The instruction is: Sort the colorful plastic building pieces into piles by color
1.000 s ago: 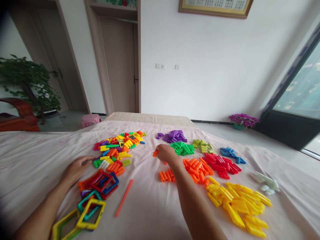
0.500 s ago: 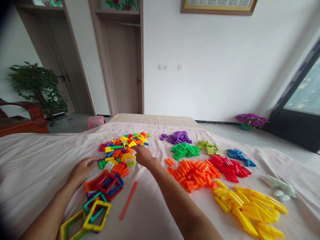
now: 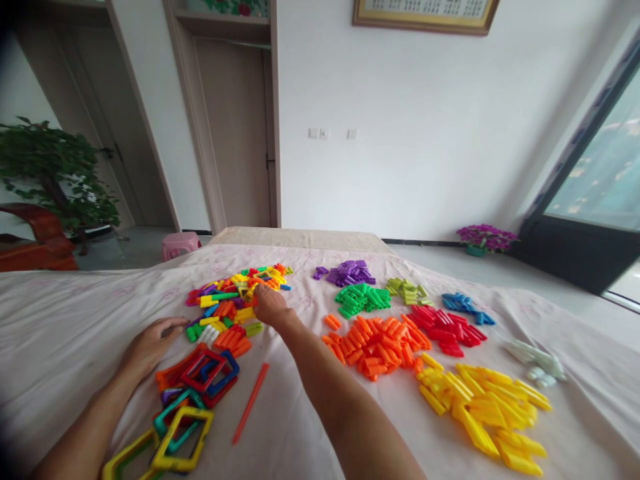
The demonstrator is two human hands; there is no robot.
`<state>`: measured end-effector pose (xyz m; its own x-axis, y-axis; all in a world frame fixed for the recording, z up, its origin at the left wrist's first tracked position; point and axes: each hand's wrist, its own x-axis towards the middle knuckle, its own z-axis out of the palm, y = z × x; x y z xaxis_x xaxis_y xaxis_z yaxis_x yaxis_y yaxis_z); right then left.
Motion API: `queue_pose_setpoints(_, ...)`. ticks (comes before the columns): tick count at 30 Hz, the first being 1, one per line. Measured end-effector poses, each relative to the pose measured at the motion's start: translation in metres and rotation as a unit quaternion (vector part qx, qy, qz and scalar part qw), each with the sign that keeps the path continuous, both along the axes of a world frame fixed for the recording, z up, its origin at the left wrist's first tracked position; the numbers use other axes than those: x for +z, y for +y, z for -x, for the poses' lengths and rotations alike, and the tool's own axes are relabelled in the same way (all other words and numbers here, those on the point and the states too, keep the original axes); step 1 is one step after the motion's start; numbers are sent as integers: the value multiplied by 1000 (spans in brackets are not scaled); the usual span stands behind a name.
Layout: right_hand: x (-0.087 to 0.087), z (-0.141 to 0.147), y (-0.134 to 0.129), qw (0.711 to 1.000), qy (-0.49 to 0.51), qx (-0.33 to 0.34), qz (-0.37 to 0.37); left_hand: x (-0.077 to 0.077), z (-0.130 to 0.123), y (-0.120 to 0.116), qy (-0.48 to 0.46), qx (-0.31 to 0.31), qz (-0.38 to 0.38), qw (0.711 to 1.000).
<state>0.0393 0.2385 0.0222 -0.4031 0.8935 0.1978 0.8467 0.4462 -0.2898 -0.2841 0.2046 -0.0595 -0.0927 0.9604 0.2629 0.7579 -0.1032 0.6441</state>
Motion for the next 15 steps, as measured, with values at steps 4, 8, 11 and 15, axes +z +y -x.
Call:
queue_pose_setpoints(4,9,-23,-23,999,41,-20,-30,5,-1,-2,-1,-9,22,1000)
queue_pose_setpoints(8,33,-79,-58,995,69,-55,-48,5,1,1,12,2,43,999)
queue_pose_setpoints(11,52,-133,-86,991,76,-100,-36,-2,8,8,17,3,43,999)
queue_pose_setpoints(15,67,-196,-116,979,36,-199,-35,-17,22,19,12,1,58,998)
